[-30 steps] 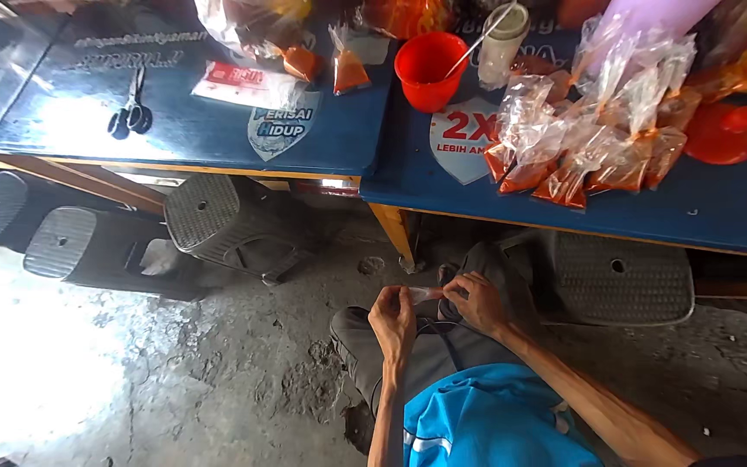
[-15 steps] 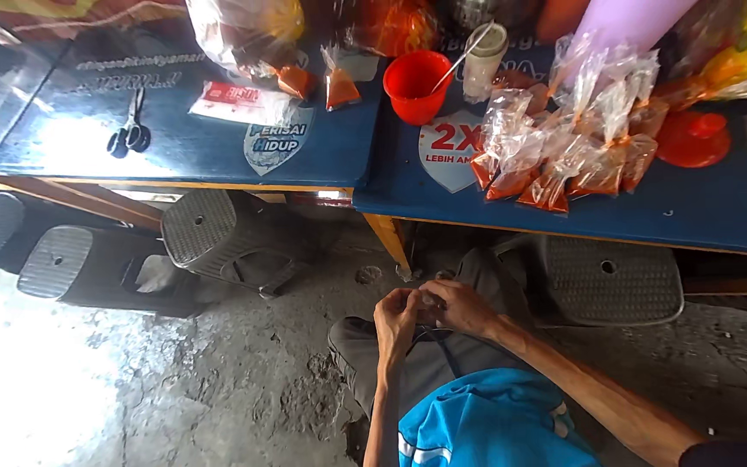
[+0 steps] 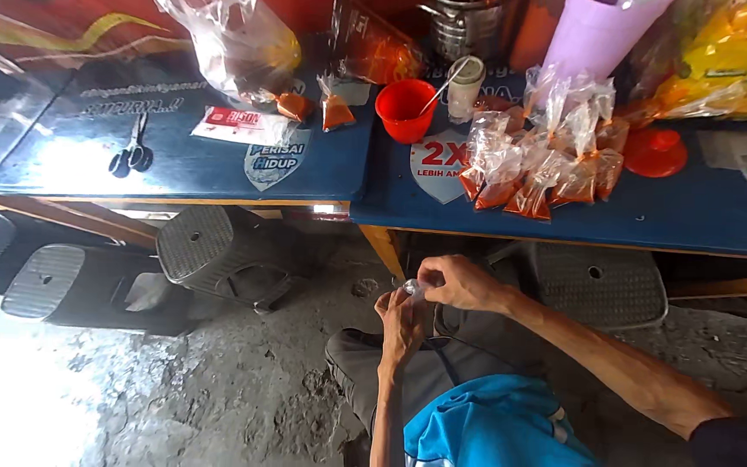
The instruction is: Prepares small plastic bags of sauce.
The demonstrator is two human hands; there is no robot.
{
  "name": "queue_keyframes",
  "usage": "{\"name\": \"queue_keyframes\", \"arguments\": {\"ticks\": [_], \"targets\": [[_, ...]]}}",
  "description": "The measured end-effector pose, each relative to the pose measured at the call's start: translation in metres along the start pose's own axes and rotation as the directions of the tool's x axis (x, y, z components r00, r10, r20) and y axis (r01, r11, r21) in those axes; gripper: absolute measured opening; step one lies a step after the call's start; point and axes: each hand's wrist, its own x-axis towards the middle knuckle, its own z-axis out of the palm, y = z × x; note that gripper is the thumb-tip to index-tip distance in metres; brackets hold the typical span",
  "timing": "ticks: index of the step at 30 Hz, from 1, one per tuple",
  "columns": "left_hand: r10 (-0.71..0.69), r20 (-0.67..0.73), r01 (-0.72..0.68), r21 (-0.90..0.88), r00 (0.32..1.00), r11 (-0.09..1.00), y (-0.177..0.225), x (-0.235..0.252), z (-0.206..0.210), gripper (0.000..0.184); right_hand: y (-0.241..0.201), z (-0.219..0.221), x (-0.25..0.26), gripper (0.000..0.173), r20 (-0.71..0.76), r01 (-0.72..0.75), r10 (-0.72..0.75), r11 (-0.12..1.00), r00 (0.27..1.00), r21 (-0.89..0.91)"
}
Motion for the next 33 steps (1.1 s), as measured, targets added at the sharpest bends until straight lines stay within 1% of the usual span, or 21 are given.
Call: {"name": "queue_keyframes", "arguments": {"ticks": [4,6,7,9,10,11,12,13,15,16,17,18,20,21,23,25,28,30,33], "targets": [[0.014,0.009,-0.014,0.000,1.000,1.000,-0.004,0.006,-0.003,0.020,-0.006,-0.016,-0.002,0.017,-0.045,-0.008,0.008,1.000,0.999,-0.010],[-0.002,0.028,0.002,0.003,1.000,1.000,-0.007,0.006,-0.004,0.020,-0.005,-0.015,-0.002,0.016,-0.084,0.019,-0.021,0.999,0.996,-0.029],[-0.007,0.036,0.007,0.004,0.999,1.000,-0.008,0.006,-0.004,0.020,-0.005,-0.015,-0.002,0.020,-0.086,0.046,-0.051,0.997,0.995,-0.059],[-0.012,0.060,0.012,0.003,0.998,1.000,-0.007,0.006,-0.006,0.019,-0.006,-0.013,0.000,0.036,-0.004,0.094,-0.095,0.987,0.995,-0.128],[-0.009,0.066,0.009,0.001,0.998,1.000,-0.005,0.006,-0.007,0.019,-0.008,-0.011,0.000,0.036,0.022,0.102,-0.100,0.983,0.995,-0.154],[-0.006,0.062,0.006,-0.005,0.998,1.000,-0.003,0.007,-0.008,0.018,-0.011,-0.009,0.000,0.031,0.013,0.107,-0.106,0.980,0.994,-0.170],[-0.004,0.046,0.004,-0.019,0.999,1.000,0.000,0.007,-0.010,0.018,-0.014,-0.009,-0.002,0.026,-0.027,0.115,-0.122,0.977,0.992,-0.177],[-0.006,0.027,0.007,-0.045,1.000,0.999,0.002,0.007,-0.013,0.025,-0.018,-0.009,-0.005,0.023,-0.092,0.137,-0.156,0.974,0.983,-0.182],[-0.039,0.035,0.043,-0.133,0.999,0.990,0.004,0.007,-0.025,0.062,-0.023,-0.009,-0.009,0.019,-0.222,0.220,-0.268,0.951,0.938,-0.218],[-0.053,0.048,0.060,-0.160,0.997,0.985,0.004,0.008,-0.033,0.073,-0.024,-0.010,-0.011,0.019,-0.217,0.245,-0.296,0.941,0.930,-0.233],[-0.053,0.053,0.062,-0.178,0.997,0.982,0.003,0.008,-0.039,0.076,-0.025,-0.011,-0.011,0.020,-0.190,0.252,-0.298,0.940,0.936,-0.230],[-0.050,0.048,0.058,-0.188,0.998,0.980,0.002,0.009,-0.046,0.075,-0.026,-0.012,-0.012,0.020,-0.199,0.259,-0.307,0.937,0.931,-0.236],[-0.033,0.038,0.040,-0.217,0.999,0.975,0.006,0.015,-0.059,0.071,-0.031,-0.016,-0.010,0.017,-0.283,0.293,-0.370,0.914,0.885,-0.279],[-0.026,0.037,0.035,-0.254,0.999,0.967,0.008,0.016,-0.061,0.069,-0.034,-0.016,-0.010,0.016,-0.273,0.308,-0.385,0.908,0.882,-0.286],[-0.016,0.060,0.037,-0.362,0.998,0.931,0.014,0.017,-0.063,0.063,-0.036,-0.014,-0.008,0.014,-0.224,0.313,-0.367,0.918,0.903,-0.242],[-0.016,0.099,0.064,-0.503,0.995,0.862,0.020,0.024,-0.064,0.054,-0.043,-0.018,-0.004,0.014,-0.269,0.313,-0.375,0.917,0.887,-0.246],[-0.002,0.184,0.127,-0.670,0.983,0.732,0.027,0.030,-0.057,0.042,-0.047,-0.018,-0.004,0.015,-0.244,0.349,-0.408,0.903,0.880,-0.252],[0.033,0.220,0.142,-0.731,0.975,0.668,0.028,0.038,-0.053,0.039,-0.048,-0.023,0.000,0.012,-0.243,0.351,-0.410,0.902,0.879,-0.253],[0.075,0.218,0.125,-0.770,0.973,0.626,0.035,0.046,-0.044,0.031,-0.050,-0.031,0.001,0.010,-0.225,0.329,-0.379,0.916,0.898,-0.230]]}}
